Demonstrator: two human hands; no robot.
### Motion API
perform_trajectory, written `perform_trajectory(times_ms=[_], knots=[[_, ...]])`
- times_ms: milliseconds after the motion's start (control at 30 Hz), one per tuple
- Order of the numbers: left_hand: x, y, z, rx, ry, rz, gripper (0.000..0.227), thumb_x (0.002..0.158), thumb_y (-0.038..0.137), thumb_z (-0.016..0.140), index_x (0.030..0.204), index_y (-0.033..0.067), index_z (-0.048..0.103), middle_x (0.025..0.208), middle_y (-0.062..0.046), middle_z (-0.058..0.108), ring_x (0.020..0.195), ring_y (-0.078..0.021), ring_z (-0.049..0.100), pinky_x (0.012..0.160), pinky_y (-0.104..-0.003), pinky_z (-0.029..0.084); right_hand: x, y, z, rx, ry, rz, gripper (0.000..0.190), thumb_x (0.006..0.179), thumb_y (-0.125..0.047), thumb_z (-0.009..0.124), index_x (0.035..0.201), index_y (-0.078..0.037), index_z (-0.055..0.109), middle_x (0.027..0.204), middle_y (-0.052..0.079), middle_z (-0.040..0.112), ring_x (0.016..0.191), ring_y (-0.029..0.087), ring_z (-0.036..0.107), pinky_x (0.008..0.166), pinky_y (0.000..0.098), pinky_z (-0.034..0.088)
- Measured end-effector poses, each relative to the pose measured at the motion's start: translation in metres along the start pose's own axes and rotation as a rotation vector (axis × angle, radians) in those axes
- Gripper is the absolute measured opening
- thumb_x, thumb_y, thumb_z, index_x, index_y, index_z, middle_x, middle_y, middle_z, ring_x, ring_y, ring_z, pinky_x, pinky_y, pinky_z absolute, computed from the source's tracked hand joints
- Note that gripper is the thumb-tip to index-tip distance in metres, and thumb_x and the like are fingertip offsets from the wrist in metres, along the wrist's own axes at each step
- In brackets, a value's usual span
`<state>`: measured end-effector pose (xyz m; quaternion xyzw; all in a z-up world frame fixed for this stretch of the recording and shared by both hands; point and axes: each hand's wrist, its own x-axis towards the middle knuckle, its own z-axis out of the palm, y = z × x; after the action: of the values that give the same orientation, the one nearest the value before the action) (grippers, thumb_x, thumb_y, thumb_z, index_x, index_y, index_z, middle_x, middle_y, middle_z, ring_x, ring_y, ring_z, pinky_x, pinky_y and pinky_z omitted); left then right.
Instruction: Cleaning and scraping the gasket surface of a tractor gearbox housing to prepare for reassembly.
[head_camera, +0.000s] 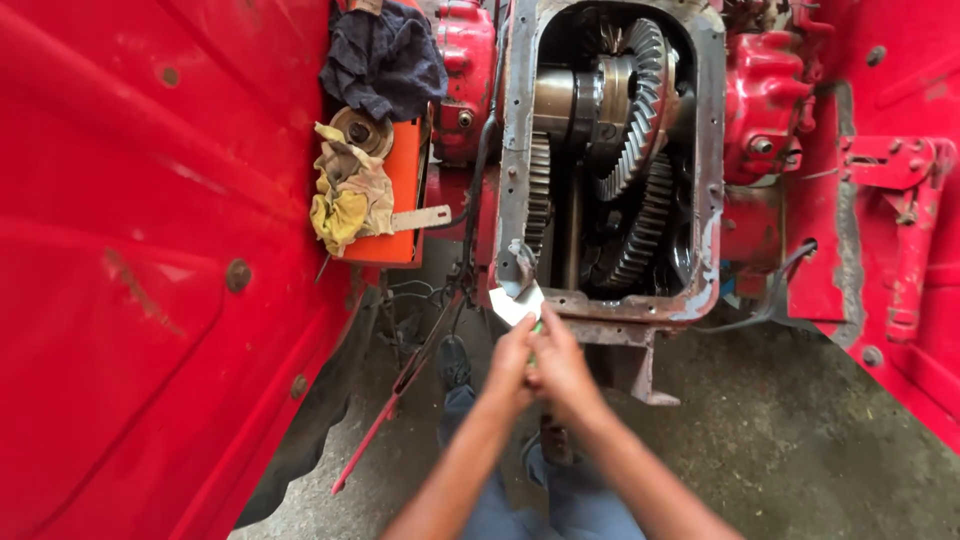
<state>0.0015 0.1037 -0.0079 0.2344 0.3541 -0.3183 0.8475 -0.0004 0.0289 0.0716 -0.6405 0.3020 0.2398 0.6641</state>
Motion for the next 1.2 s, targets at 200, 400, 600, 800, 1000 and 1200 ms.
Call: perform_trajectory(times_ms=[200, 400, 600, 800, 1000, 1200], knots=[[0.009, -0.062, 0.048, -0.261, 0.115, 0.192, 0.045, 0.098, 0.051, 0.056, 0.111, 0.009, 0.065, 0.086, -0.006, 0.065, 0.058, -0.0154, 0.059, 0.041, -0.029, 0.044, 0.005, -0.026, -0.059, -0.322, -0.14, 0.002, 0.064, 0.096, -0.014, 0.056, 0.158, -0.016, 0.041, 0.095, 0.004, 0.073, 0.052, 0.008, 0.05, 0.042, 0.0257, 0.04], [-0.002, -0.023, 0.082, -0.374, 0.105, 0.271, 0.049, 0.1, 0.048, 0.052, 0.114, 0.0026, 0.063, 0.09, -0.012, 0.067, 0.07, -0.0205, 0.068, 0.052, -0.031, 0.054, 0.008, -0.069, -0.041, -0.501, -0.132, -0.026, 0.064, 0.094, -0.016, 0.055, 0.156, -0.015, 0.043, 0.068, 0.006, 0.06, 0.045, 0.012, 0.045, 0.039, 0.0308, 0.034], [-0.018, -0.004, 0.096, -0.435, 0.112, 0.224, 0.049, 0.097, 0.05, 0.054, 0.108, 0.0028, 0.063, 0.085, -0.014, 0.065, 0.066, -0.0252, 0.065, 0.052, -0.034, 0.052, 0.033, -0.054, -0.041, -0.461, -0.133, -0.135, 0.062, 0.09, -0.012, 0.056, 0.151, -0.007, 0.052, 0.088, 0.005, 0.075, 0.057, 0.005, 0.062, 0.047, 0.0249, 0.049], [0.04, -0.015, 0.026, -0.15, 0.193, 0.25, 0.04, 0.099, 0.046, 0.065, 0.093, 0.0067, 0.065, 0.068, -0.004, 0.057, 0.046, -0.015, 0.053, 0.036, -0.03, 0.038, 0.008, -0.061, -0.009, -0.254, -0.046, -0.023, 0.064, 0.094, -0.01, 0.051, 0.155, -0.008, 0.035, 0.092, 0.009, 0.072, 0.044, 0.011, 0.044, 0.037, 0.028, 0.036], [0.011, 0.006, -0.01, 0.101, 0.069, 0.108, 0.043, 0.1, 0.046, 0.064, 0.081, 0.0076, 0.061, 0.054, -0.002, 0.053, 0.031, -0.0138, 0.043, 0.028, -0.03, 0.029, 0.005, 0.001, 0.012, 0.068, 0.032, -0.097, 0.063, 0.096, -0.012, 0.044, 0.159, -0.012, 0.031, 0.076, 0.007, 0.061, 0.04, 0.01, 0.041, 0.034, 0.0275, 0.033], [-0.016, 0.02, 0.002, 0.124, -0.019, 0.024, 0.045, 0.098, 0.047, 0.058, 0.083, 0.0052, 0.064, 0.056, -0.009, 0.06, 0.034, -0.0171, 0.05, 0.029, -0.03, 0.034, 0.005, 0.009, 0.022, 0.057, 0.121, -0.081, 0.067, 0.097, -0.015, 0.047, 0.162, -0.019, 0.03, 0.068, 0.005, 0.058, 0.042, 0.01, 0.044, 0.036, 0.0288, 0.036]])
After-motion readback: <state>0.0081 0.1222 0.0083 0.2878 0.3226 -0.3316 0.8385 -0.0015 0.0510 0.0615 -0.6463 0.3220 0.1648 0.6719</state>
